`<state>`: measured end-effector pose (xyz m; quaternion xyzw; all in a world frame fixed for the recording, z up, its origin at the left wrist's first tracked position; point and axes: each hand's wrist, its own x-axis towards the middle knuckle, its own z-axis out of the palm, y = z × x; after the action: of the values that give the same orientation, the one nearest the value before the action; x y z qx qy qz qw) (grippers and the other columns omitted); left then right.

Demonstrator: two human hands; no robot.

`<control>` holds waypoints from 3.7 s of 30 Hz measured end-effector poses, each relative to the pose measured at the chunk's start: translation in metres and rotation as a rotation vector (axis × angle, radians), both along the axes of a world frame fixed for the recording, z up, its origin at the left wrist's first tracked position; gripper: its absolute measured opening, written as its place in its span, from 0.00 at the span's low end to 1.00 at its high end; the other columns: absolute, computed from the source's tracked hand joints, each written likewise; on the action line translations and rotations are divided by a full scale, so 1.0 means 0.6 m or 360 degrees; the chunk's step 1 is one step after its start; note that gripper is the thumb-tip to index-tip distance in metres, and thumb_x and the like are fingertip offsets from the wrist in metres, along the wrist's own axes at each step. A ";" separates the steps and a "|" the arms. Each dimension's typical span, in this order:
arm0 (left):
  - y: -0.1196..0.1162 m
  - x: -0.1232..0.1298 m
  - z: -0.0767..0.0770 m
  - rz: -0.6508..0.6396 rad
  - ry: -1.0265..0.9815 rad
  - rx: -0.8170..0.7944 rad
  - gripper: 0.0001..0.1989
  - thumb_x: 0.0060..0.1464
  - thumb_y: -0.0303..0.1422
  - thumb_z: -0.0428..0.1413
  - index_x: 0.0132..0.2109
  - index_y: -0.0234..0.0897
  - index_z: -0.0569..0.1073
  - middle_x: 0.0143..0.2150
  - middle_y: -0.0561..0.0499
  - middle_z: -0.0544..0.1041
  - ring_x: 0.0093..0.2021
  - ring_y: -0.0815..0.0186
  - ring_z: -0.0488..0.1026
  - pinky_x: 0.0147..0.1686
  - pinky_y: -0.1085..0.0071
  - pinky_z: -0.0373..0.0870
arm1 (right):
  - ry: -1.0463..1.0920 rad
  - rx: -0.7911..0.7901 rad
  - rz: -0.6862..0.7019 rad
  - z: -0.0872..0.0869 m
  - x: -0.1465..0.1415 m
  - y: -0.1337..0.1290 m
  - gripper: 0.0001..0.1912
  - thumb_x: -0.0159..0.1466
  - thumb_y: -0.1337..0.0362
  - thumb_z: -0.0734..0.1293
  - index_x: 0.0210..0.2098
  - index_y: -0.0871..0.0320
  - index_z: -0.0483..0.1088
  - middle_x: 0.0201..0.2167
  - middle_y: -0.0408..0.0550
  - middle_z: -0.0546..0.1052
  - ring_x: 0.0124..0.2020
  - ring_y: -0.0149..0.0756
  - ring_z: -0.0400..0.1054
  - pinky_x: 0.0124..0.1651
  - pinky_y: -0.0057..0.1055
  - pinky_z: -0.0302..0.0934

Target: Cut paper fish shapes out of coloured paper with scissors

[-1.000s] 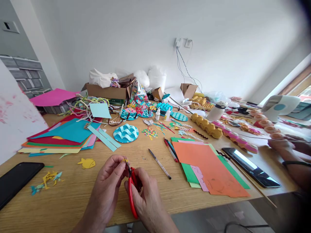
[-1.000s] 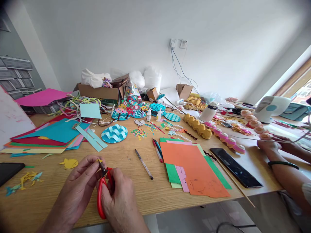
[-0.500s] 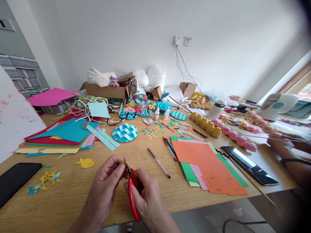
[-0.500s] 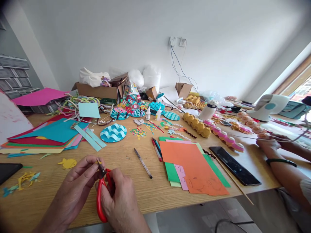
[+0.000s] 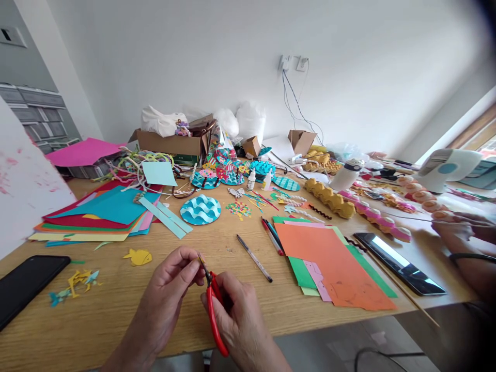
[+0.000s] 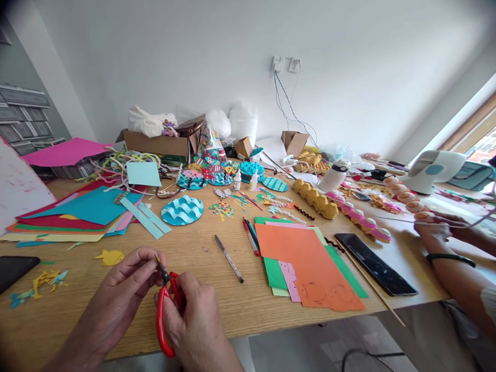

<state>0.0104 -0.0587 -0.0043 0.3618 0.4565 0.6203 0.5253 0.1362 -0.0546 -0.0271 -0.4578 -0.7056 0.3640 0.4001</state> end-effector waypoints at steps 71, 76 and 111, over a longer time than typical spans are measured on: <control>-0.007 -0.029 -0.022 -0.0079 0.0243 0.0050 0.06 0.51 0.36 0.59 0.29 0.40 0.74 0.27 0.57 0.72 0.29 0.69 0.69 0.33 0.74 0.66 | -0.0089 -0.0150 0.0135 -0.008 0.015 -0.012 0.13 0.57 0.63 0.60 0.19 0.56 0.53 0.15 0.36 0.55 0.19 0.26 0.46 0.21 0.23 0.42; -0.008 -0.027 -0.019 -0.0051 0.0261 0.0071 0.07 0.52 0.36 0.58 0.29 0.40 0.73 0.27 0.57 0.72 0.29 0.69 0.68 0.33 0.74 0.66 | -0.0068 -0.0166 0.0129 -0.006 0.014 -0.012 0.13 0.56 0.63 0.60 0.19 0.56 0.53 0.15 0.36 0.54 0.18 0.26 0.46 0.21 0.24 0.41; -0.008 -0.041 -0.033 -0.0296 0.0458 0.0151 0.06 0.53 0.31 0.55 0.29 0.41 0.73 0.26 0.56 0.71 0.31 0.68 0.67 0.33 0.75 0.64 | -0.0036 -0.0210 0.0206 -0.005 0.022 -0.017 0.12 0.57 0.65 0.60 0.20 0.56 0.53 0.16 0.36 0.55 0.19 0.26 0.46 0.22 0.24 0.41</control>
<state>-0.0141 -0.0635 -0.0241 0.5120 0.4618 0.5317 0.4919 0.1492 -0.0645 -0.0303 -0.4406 -0.7127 0.4297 0.3366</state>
